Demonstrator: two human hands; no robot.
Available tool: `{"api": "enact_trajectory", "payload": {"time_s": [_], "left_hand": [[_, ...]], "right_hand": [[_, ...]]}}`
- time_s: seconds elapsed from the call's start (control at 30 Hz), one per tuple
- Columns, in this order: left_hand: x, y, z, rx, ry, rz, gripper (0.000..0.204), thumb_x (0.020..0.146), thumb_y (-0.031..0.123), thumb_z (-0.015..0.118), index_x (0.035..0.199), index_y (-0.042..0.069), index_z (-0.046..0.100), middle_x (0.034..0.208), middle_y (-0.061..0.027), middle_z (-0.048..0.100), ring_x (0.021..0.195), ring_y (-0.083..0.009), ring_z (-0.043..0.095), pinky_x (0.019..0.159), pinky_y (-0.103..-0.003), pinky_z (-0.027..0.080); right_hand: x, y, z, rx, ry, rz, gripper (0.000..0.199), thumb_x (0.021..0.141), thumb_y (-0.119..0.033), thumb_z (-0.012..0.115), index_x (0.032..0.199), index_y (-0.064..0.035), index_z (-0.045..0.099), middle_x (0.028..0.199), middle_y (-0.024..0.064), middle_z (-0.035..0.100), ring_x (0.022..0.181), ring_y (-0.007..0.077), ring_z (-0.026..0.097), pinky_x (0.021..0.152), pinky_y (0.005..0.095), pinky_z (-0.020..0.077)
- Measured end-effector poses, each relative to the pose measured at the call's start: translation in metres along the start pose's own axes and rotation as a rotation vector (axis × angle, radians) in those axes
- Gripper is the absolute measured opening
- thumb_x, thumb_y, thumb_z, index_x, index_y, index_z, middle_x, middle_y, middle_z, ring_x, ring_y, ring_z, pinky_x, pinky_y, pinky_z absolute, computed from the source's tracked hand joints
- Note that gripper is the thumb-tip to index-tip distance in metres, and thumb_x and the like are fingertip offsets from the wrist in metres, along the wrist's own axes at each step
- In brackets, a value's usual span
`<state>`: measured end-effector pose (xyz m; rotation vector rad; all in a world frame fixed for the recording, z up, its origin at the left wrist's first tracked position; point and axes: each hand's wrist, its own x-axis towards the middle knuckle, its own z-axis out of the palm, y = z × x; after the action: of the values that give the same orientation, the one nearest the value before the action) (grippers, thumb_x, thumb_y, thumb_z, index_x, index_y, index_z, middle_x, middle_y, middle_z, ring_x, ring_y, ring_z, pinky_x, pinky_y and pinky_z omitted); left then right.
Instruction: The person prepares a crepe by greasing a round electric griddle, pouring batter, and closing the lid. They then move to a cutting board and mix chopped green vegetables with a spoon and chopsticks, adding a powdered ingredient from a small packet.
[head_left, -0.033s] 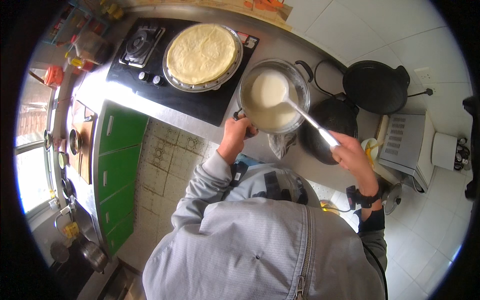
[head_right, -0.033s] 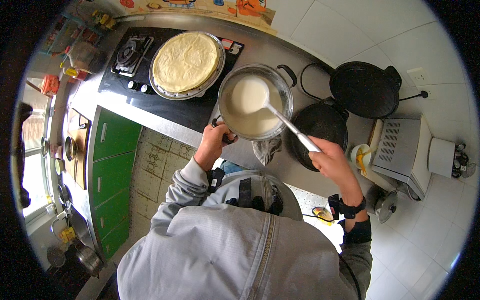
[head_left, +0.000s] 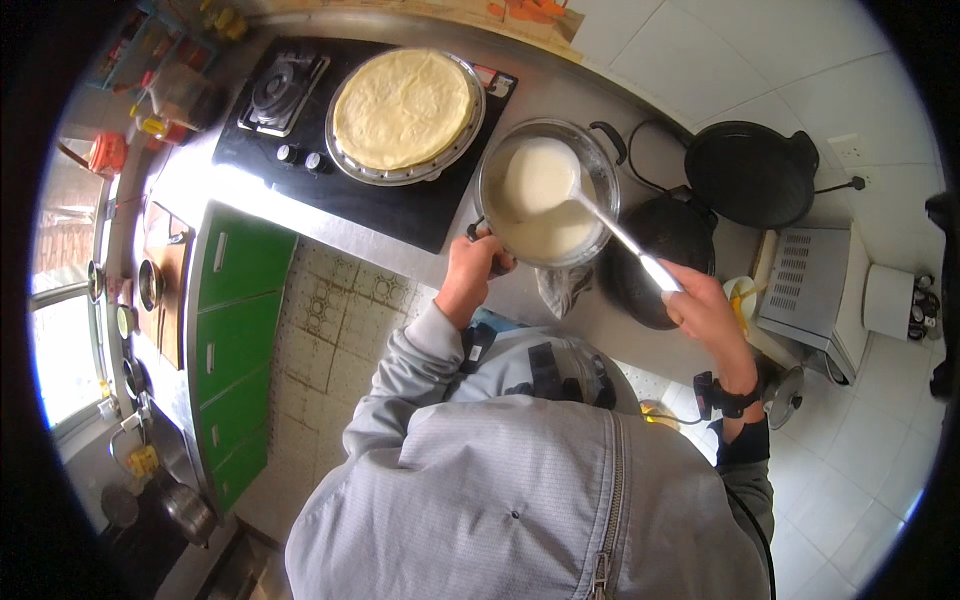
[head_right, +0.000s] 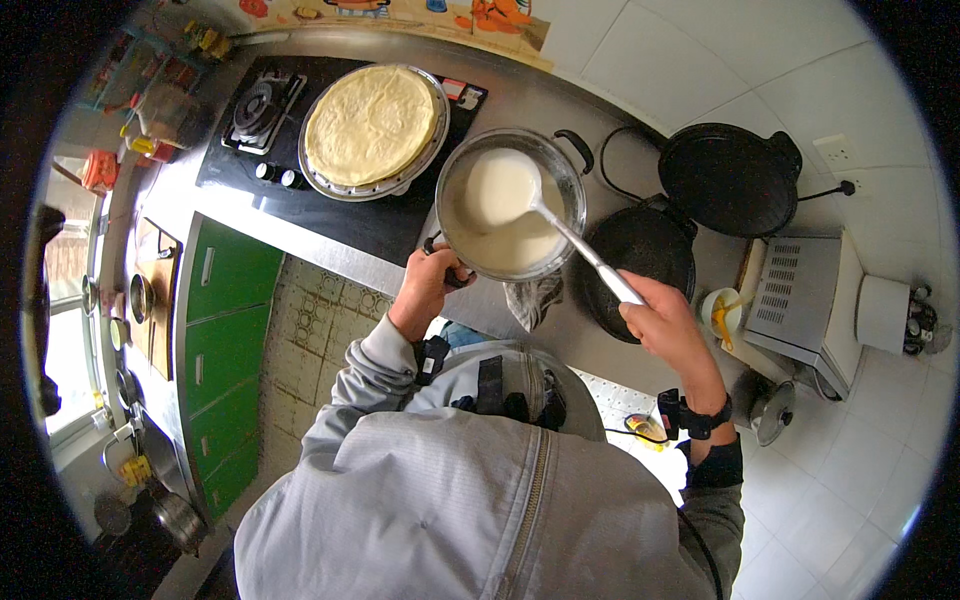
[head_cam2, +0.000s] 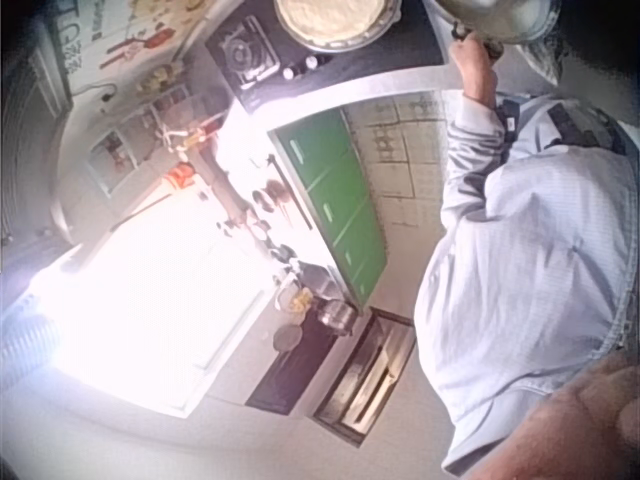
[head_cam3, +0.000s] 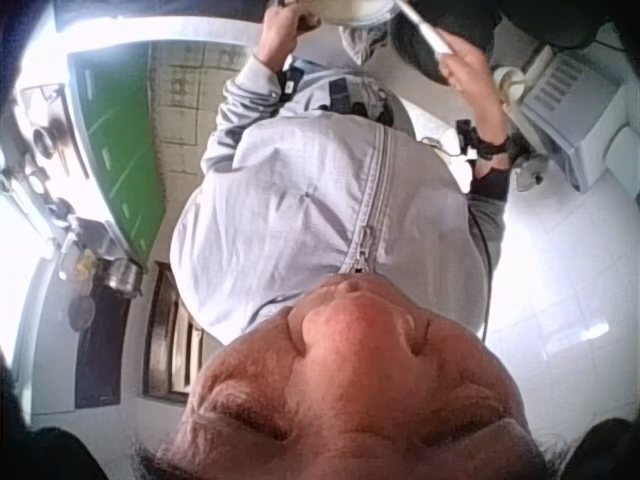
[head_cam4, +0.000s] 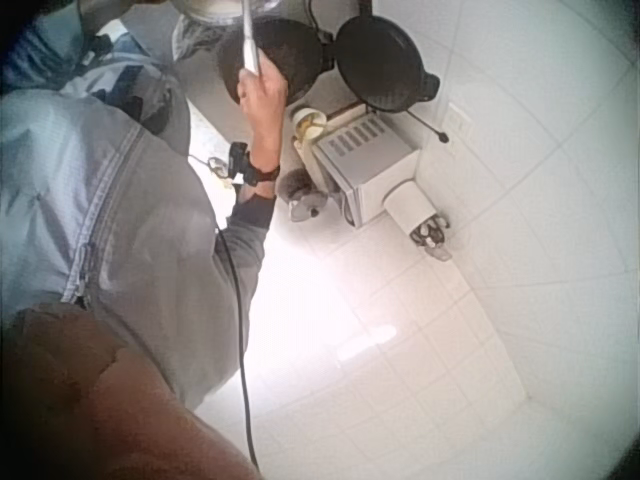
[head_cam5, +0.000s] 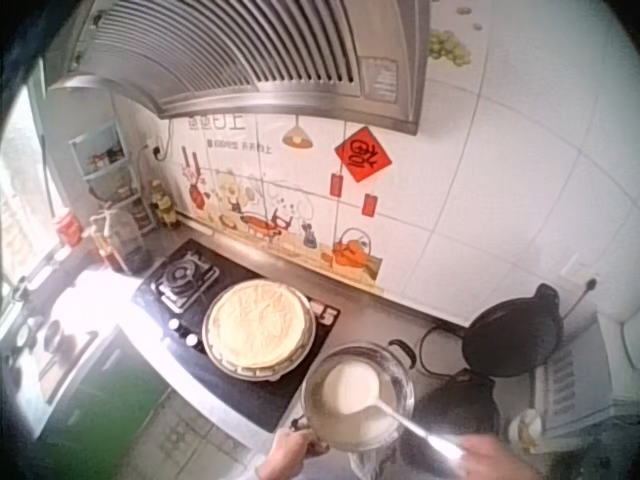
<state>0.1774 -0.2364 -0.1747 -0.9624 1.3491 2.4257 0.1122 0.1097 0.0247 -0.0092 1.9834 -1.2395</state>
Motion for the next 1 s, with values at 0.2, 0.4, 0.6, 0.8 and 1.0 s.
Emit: {"api": "enact_trajectory", "payload": {"time_s": [0.2,0.4,0.6,0.8,1.0], "left_hand": [[0.003,-0.004,0.002,-0.006,0.017,-0.004,0.011,0.089,0.005,0.062,0.083,-0.001,0.069,0.074,-0.0109,0.068,0.066,-0.0222,0.067,0.062,-0.033,0.053],[0.007,-0.007,0.001,0.016,0.008,0.002,0.012,0.089,0.008,0.061,0.085,0.0,0.07,0.074,-0.0107,0.07,0.065,-0.02,0.066,0.057,-0.029,0.044],[0.01,-0.01,-0.001,0.033,-0.001,0.01,0.012,0.089,0.008,0.061,0.086,0.001,0.07,0.073,-0.0106,0.07,0.065,-0.0199,0.066,0.057,-0.03,0.044],[0.005,-0.004,0.003,0.013,0.003,-0.014,0.011,0.088,0.005,0.061,0.088,-0.001,0.071,0.073,-0.0111,0.069,0.065,-0.0213,0.067,0.058,-0.031,0.049],[0.0,0.0,0.007,-0.009,0.013,-0.014,0.011,0.086,0.003,0.06,0.088,-0.001,0.07,0.072,-0.0113,0.068,0.065,-0.0219,0.067,0.059,-0.031,0.049]], "right_hand": [[-0.006,0.009,0.006,-0.584,0.355,-0.334,0.053,0.101,-0.016,0.067,0.152,-0.0023,0.061,0.091,0.02,0.077,0.073,0.0342,0.073,0.07,0.0442,0.0568],[0.009,0.009,0.015,-1.031,0.402,-0.148,0.055,0.103,-0.024,0.062,0.155,-0.0077,0.058,0.083,0.0245,0.074,0.076,0.0461,0.073,0.069,0.0564,0.0556],[0.013,0.025,0.02,-0.891,0.324,-0.22,0.05,0.101,-0.019,0.06,0.15,-0.0056,0.063,0.086,0.0274,0.073,0.072,0.0451,0.072,0.069,0.0554,0.0565],[0.015,0.02,0.008,-0.141,0.006,0.112,0.04,0.101,-0.015,0.06,0.137,-0.0005,0.07,0.075,0.0068,0.066,0.052,0.0151,0.055,0.049,0.0333,0.0442],[0.008,0.012,0.01,0.204,-0.068,0.244,0.04,0.103,-0.012,0.059,0.139,0.0021,0.068,0.071,-0.0059,0.055,0.049,0.0018,0.039,0.043,0.0213,0.0281]]}}
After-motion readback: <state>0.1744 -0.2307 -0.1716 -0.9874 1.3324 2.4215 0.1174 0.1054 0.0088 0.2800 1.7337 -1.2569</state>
